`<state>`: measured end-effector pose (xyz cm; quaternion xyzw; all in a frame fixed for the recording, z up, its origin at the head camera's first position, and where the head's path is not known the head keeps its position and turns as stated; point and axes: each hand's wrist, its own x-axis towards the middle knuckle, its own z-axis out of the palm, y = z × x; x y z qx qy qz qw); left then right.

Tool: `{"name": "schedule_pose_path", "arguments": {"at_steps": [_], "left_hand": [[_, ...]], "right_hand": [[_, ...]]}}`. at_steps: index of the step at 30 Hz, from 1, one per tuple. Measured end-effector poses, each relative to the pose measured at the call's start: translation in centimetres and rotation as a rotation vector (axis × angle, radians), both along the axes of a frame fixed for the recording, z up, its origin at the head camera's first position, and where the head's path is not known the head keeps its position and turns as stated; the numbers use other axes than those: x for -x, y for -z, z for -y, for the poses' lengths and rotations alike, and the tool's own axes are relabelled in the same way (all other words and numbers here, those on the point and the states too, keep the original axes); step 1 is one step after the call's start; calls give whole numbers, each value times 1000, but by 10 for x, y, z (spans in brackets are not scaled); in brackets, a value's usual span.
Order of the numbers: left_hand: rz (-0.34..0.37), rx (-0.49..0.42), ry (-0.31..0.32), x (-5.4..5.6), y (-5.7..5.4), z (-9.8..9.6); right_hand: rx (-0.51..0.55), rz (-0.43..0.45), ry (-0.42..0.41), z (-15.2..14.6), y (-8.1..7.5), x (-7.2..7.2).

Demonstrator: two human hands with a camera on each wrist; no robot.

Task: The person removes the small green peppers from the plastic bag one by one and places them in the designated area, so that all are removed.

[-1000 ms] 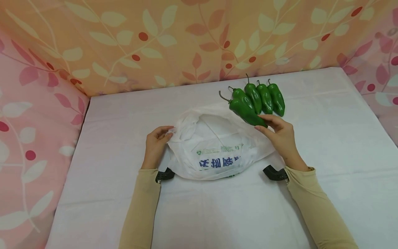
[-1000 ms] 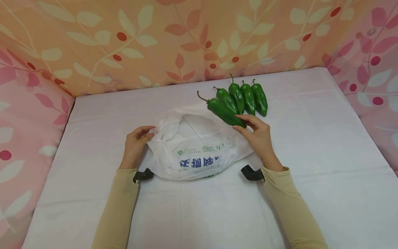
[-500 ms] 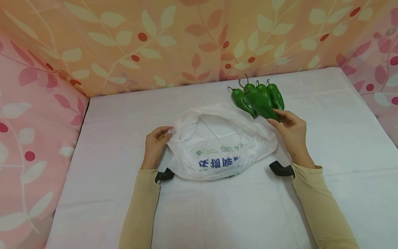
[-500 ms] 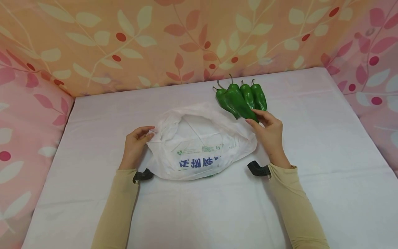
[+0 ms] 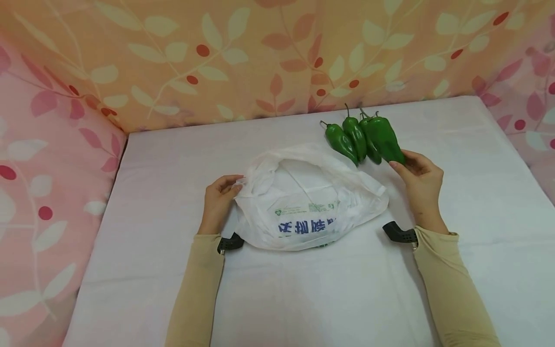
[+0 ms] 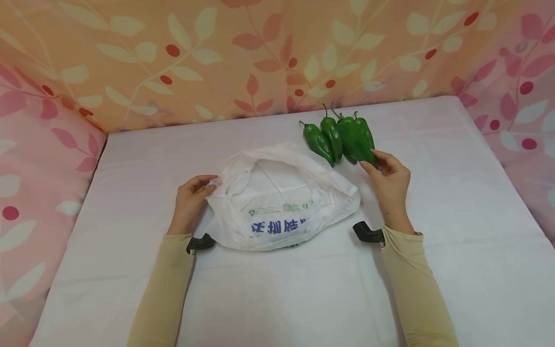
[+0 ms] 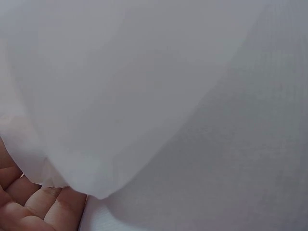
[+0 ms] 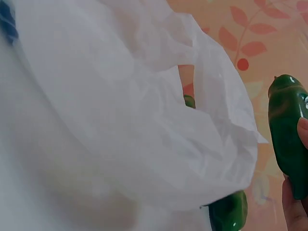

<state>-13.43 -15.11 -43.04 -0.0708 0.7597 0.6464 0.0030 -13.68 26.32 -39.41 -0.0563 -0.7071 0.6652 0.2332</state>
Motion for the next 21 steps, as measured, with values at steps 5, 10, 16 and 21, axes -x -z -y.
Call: {"name": "schedule_pose_path", "arguments": {"at_steps": [5, 10, 16, 21], "left_hand": [[-7, -1, -2, 1, 1, 0], [-10, -10, 2, 0, 0, 0], [-4, 5, 2, 0, -1, 0], [5, 13, 1, 0, 0, 0]], "right_hand": [[-9, 25, 34, -6, 1, 4], [-125, 70, 86, -9, 2, 13], [-115, 98, 143, -13, 7, 25], [-23, 67, 160, -18, 11, 35]]}}
